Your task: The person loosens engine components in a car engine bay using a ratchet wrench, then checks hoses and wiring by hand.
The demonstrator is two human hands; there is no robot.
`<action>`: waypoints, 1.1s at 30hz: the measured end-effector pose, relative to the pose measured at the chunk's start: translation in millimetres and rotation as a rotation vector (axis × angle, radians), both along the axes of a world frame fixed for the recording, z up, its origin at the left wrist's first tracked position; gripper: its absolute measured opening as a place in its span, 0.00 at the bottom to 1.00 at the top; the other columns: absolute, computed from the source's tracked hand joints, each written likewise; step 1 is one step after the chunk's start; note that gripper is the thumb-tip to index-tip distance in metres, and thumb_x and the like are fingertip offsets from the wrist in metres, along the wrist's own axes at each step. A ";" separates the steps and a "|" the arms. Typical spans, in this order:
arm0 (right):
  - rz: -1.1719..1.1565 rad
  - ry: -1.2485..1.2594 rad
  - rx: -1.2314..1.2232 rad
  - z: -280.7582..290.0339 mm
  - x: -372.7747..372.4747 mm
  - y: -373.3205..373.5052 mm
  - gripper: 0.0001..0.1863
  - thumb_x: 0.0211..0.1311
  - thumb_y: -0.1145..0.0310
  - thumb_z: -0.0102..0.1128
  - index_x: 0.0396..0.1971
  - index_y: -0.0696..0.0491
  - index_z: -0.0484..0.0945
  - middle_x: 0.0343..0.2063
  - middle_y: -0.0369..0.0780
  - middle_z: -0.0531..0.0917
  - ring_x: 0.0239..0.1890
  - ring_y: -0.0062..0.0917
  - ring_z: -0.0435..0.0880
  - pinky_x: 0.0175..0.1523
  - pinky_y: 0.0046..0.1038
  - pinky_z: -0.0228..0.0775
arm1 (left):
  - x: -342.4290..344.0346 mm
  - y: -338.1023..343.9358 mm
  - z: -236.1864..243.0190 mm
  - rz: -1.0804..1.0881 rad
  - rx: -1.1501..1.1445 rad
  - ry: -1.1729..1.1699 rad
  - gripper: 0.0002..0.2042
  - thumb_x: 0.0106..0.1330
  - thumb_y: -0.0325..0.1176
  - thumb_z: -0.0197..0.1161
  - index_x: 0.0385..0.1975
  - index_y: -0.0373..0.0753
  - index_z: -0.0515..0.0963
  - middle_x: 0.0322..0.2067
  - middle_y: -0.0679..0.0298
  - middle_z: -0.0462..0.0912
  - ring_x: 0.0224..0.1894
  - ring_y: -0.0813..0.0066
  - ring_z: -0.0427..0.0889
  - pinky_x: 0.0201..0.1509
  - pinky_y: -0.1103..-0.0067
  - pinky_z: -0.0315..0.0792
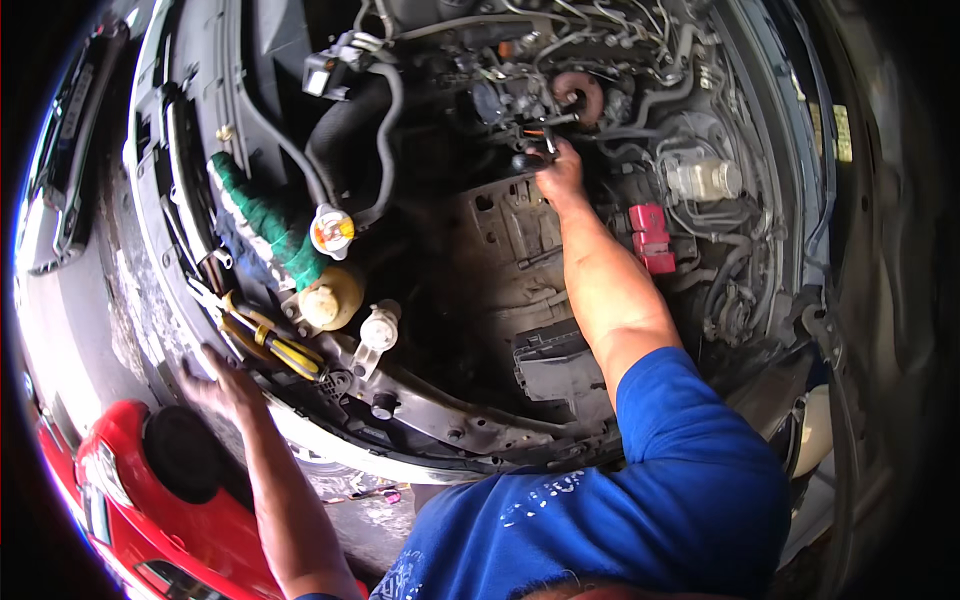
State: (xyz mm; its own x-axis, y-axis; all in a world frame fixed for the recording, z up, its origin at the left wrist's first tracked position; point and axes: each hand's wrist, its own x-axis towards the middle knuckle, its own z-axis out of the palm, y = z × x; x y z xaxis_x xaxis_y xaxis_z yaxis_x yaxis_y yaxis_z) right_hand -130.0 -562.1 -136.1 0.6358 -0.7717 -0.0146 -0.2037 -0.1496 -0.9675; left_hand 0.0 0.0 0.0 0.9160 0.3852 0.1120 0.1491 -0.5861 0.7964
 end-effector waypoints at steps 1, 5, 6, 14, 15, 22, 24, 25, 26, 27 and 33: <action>-0.057 0.101 -0.159 6.0 -4.7 2.8 0.17 0.53 0.67 0.74 0.42 0.54 0.80 0.40 0.43 0.86 0.41 0.36 0.85 0.50 0.37 0.75 | -9.2 -18.6 19.6 -0.064 -0.035 -0.226 0.37 0.68 0.50 0.63 0.66 0.27 0.59 0.58 0.47 0.71 0.61 0.57 0.70 0.64 0.63 0.66; -0.133 0.323 -0.289 24.7 0.1 4.6 0.16 0.53 0.64 0.72 0.37 0.56 0.79 0.34 0.49 0.85 0.41 0.43 0.85 0.46 0.38 0.74 | -57.8 -169.5 106.4 -0.830 -0.563 -0.116 0.34 0.71 0.51 0.57 0.64 0.26 0.61 0.60 0.47 0.68 0.60 0.58 0.72 0.66 0.64 0.65; -0.127 0.322 -0.273 23.6 -10.9 -4.8 0.14 0.53 0.66 0.70 0.37 0.56 0.79 0.34 0.49 0.85 0.41 0.44 0.85 0.46 0.38 0.74 | -60.9 -212.7 113.8 -1.122 -0.369 -0.222 0.27 0.65 0.36 0.61 0.59 0.27 0.63 0.59 0.48 0.69 0.59 0.58 0.72 0.63 0.69 0.67; -0.050 0.326 -0.069 50.7 9.5 19.0 0.19 0.55 0.61 0.64 0.45 0.55 0.79 0.41 0.49 0.85 0.49 0.43 0.84 0.53 0.36 0.74 | -39.8 -427.7 -2.4 -1.186 -1.015 0.234 0.20 0.67 0.34 0.66 0.54 0.33 0.71 0.41 0.62 0.79 0.44 0.78 0.76 0.50 0.79 0.71; -0.038 0.286 0.020 65.7 18.8 27.6 0.21 0.57 0.58 0.64 0.47 0.54 0.79 0.42 0.49 0.85 0.50 0.42 0.84 0.53 0.35 0.74 | -34.1 -437.0 -6.9 -1.270 -1.017 0.216 0.16 0.67 0.34 0.66 0.49 0.32 0.75 0.35 0.64 0.81 0.39 0.79 0.78 0.46 0.80 0.72; -0.347 0.286 0.009 26.8 3.2 22.7 0.23 0.60 0.56 0.62 0.51 0.53 0.78 0.42 0.49 0.85 0.51 0.44 0.83 0.54 0.37 0.73 | -73.8 -553.8 82.1 -1.488 -0.103 0.317 0.23 0.64 0.51 0.62 0.40 0.31 0.81 0.37 0.40 0.83 0.47 0.42 0.81 0.54 0.63 0.74; -0.442 0.320 -0.057 28.7 11.1 25.9 0.22 0.59 0.57 0.62 0.51 0.53 0.78 0.42 0.50 0.85 0.50 0.44 0.83 0.54 0.37 0.73 | -72.0 -545.3 73.8 -1.507 -0.187 0.335 0.24 0.62 0.51 0.63 0.42 0.31 0.80 0.40 0.39 0.83 0.48 0.42 0.81 0.55 0.63 0.74; -0.496 0.332 -0.097 32.0 13.7 23.0 0.22 0.59 0.57 0.62 0.51 0.53 0.78 0.42 0.50 0.85 0.50 0.44 0.83 0.54 0.37 0.73 | -71.4 -532.0 64.1 -1.408 -0.263 0.291 0.23 0.62 0.48 0.64 0.42 0.31 0.79 0.37 0.42 0.84 0.43 0.47 0.84 0.50 0.66 0.76; -0.553 0.344 -0.137 35.4 14.8 19.1 0.22 0.59 0.58 0.63 0.51 0.53 0.78 0.42 0.50 0.85 0.50 0.44 0.82 0.54 0.37 0.74 | -69.0 -512.4 51.6 -1.285 -0.461 0.270 0.16 0.63 0.40 0.66 0.39 0.31 0.79 0.30 0.51 0.85 0.37 0.62 0.85 0.44 0.71 0.77; -0.581 0.347 -0.147 35.6 26.7 29.5 0.22 0.59 0.58 0.63 0.51 0.53 0.78 0.42 0.50 0.85 0.50 0.45 0.82 0.54 0.38 0.74 | -58.7 -480.8 22.0 -1.112 -0.630 0.346 0.15 0.63 0.39 0.65 0.37 0.31 0.78 0.30 0.49 0.83 0.35 0.59 0.84 0.45 0.71 0.77; -0.157 0.569 -0.343 44.7 -10.6 1.0 0.27 0.56 0.63 0.68 0.55 0.54 0.74 0.52 0.51 0.78 0.55 0.48 0.77 0.58 0.41 0.71 | -69.2 -428.1 -22.8 -0.838 -1.022 0.365 0.05 0.67 0.28 0.63 0.34 0.34 0.77 0.29 0.69 0.79 0.31 0.84 0.73 0.38 0.83 0.70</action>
State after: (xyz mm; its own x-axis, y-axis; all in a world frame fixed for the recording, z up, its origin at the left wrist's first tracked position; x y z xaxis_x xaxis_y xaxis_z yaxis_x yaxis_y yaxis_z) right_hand -140.6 -561.1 -91.4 0.4818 -0.8748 -0.0510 -0.7108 -0.3561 -0.6065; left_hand -69.2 -428.1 -22.8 0.8292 -0.5290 -0.1804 0.3366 0.2150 0.9168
